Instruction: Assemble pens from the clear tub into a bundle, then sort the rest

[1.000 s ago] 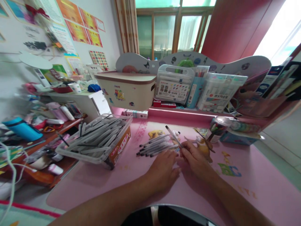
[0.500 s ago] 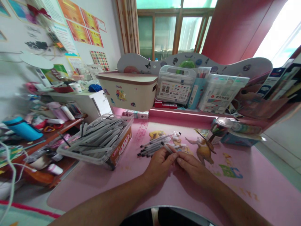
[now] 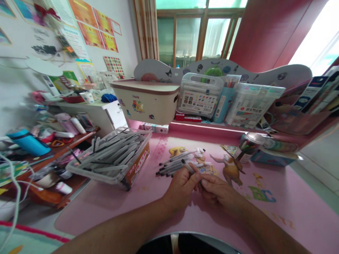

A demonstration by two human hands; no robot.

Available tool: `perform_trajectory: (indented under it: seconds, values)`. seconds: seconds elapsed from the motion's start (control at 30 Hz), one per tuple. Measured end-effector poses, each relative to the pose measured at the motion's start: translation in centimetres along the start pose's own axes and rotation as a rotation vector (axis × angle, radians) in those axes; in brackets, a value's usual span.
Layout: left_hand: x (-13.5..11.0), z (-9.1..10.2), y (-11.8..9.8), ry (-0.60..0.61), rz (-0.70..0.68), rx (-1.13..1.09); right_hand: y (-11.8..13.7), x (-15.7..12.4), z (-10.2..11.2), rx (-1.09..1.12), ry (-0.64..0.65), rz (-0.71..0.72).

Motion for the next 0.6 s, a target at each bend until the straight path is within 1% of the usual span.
perform_trajectory:
  seconds: [0.2, 0.37, 0.43, 0.5, 0.6]
  values:
    - [-0.1, -0.1, 0.2, 0.004, 0.005, -0.031, 0.1, -0.1, -0.2, 0.042, 0.029, -0.045]
    - [0.1, 0.1, 0.4, 0.049, 0.024, -0.113, -0.4, -0.4, -0.1, 0.073, 0.019, -0.125]
    - [0.3, 0.1, 0.3, 0.041, 0.071, -0.191, -0.7, -0.3, 0.2, 0.065, 0.039, -0.126]
    - [0.6, 0.3, 0.3, 0.016, 0.144, -0.272, -0.7, -0.2, 0.5, 0.034, 0.038, -0.098]
    - [1.0, 0.8, 0.1, -0.010, 0.221, -0.274, -0.1, 0.1, 1.0, 0.054, -0.042, -0.046]
Point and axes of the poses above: each hand's wrist, its own x-axis towards the middle knuckle, its own z-axis out of the back of the hand, y = z × x, the point moved 2 cm from there along x, towards the middle knuckle, and after that the axes turned 14 degrees about x, right-handed, at the moved point
